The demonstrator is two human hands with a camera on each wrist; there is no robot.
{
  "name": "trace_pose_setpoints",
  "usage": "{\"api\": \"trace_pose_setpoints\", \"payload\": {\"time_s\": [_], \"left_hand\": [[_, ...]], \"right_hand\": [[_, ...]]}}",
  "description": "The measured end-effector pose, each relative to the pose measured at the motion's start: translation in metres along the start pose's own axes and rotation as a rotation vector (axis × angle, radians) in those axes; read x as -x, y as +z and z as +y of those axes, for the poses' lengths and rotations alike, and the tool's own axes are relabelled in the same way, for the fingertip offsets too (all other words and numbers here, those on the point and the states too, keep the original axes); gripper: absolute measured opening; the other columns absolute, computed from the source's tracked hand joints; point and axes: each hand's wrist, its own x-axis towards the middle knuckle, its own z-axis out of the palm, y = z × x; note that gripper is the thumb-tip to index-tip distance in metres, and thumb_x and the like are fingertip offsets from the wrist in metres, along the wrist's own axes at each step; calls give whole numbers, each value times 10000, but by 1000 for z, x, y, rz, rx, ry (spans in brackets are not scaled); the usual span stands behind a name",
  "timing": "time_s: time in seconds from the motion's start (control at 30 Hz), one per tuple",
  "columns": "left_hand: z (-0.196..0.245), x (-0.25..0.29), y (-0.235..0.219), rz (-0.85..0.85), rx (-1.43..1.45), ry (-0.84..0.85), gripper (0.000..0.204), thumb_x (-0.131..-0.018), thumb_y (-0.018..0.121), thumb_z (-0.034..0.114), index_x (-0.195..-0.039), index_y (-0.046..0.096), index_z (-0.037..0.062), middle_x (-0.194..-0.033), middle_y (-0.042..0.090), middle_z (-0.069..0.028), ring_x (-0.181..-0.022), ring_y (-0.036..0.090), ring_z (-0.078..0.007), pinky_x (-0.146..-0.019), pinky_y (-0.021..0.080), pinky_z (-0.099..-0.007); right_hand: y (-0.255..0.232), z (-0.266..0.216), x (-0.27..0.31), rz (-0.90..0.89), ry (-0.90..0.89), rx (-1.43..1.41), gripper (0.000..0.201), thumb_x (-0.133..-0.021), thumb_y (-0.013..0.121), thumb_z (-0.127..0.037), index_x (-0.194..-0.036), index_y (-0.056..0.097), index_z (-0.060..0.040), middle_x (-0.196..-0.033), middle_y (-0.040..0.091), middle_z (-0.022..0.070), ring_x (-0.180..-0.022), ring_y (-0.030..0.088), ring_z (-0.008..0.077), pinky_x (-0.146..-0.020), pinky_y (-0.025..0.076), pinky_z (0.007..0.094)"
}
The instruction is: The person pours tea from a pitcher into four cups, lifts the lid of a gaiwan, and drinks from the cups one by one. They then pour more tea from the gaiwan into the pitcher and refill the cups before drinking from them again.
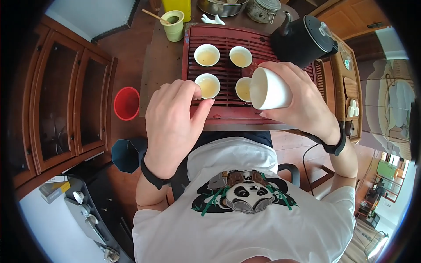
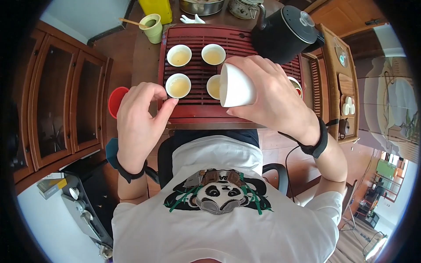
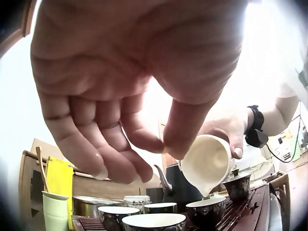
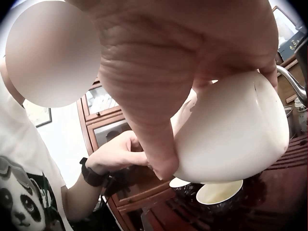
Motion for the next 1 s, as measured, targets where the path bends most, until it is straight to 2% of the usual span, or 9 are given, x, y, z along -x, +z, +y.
{"api": "trace_pose_setpoints", "payload": {"time_s": [0.13,0.17,0.23,0.27,0.33,0.43,0.53,0.93,1.0], "left_hand": [[2,1,12,-13,-31,71,253,-812,804,150,-983,648,49,-965,676,-102,-932,619,-314,-851,461,-419],[2,2,18,-26,-38,94,314,-801,809,168,-1048,652,53,-1040,676,-107,-1017,611,-329,-929,444,-443],[9,-2,26,-37,-52,130,349,-796,809,173,-1084,652,53,-1077,669,-109,-1053,600,-333,-956,435,-449],[13,-4,31,-38,-60,162,385,-791,809,178,-1121,653,53,-1113,662,-110,-1089,590,-338,-983,426,-455],[23,-8,41,-76,-83,184,521,-767,820,193,-1222,631,22,-1188,614,-133,-1172,543,-346,-1092,367,-500],[33,-12,58,-126,-122,196,643,-748,836,206,-1300,581,-1,-1220,572,-137,-1208,513,-336,-1152,299,-550],[37,-14,69,-144,-185,200,675,-745,840,219,-1318,565,-8,-1227,562,-134,-1225,500,-328,-1160,269,-572],[36,-17,88,-162,-251,181,657,-757,848,244,-1310,582,9,-1207,591,-116,-1212,500,-304,-1165,226,-596],[35,-17,89,-138,-244,175,633,-749,852,240,-1288,592,33,-1187,611,-101,-1208,506,-299,-1159,232,-587]], "right_hand": [[8,10,13,81,140,-218,824,-652,901,-124,-1390,541,-58,-1258,632,154,-1200,603,361,-1037,480,452],[11,14,16,155,146,-288,816,-669,894,-112,-1396,529,-49,-1265,634,147,-1207,614,333,-1037,487,434],[16,17,20,270,178,-413,800,-707,876,-72,-1407,492,-24,-1273,640,122,-1202,632,240,-1037,496,379],[21,21,20,276,177,-419,800,-707,876,-72,-1407,492,-24,-1273,640,122,-1202,632,240,-1037,496,379],[36,30,21,490,265,-497,782,-724,872,-64,-1399,480,-20,-1271,640,112,-1182,638,209,-1027,507,358],[56,37,15,593,322,-581,770,-746,878,-76,-1383,452,-2,-1260,639,133,-1176,639,207,-1012,518,348],[75,47,7,681,361,-675,782,-752,889,-101,-1369,424,14,-1239,639,153,-1164,644,224,-1000,526,356],[88,50,1,728,379,-541,832,-723,928,-173,-1347,413,22,-1195,662,194,-1098,694,305,-921,567,393],[87,48,5,692,425,-634,909,-702,935,-169,-1399,389,37,-1268,617,221,-1183,646,335,-982,536,408]]}}
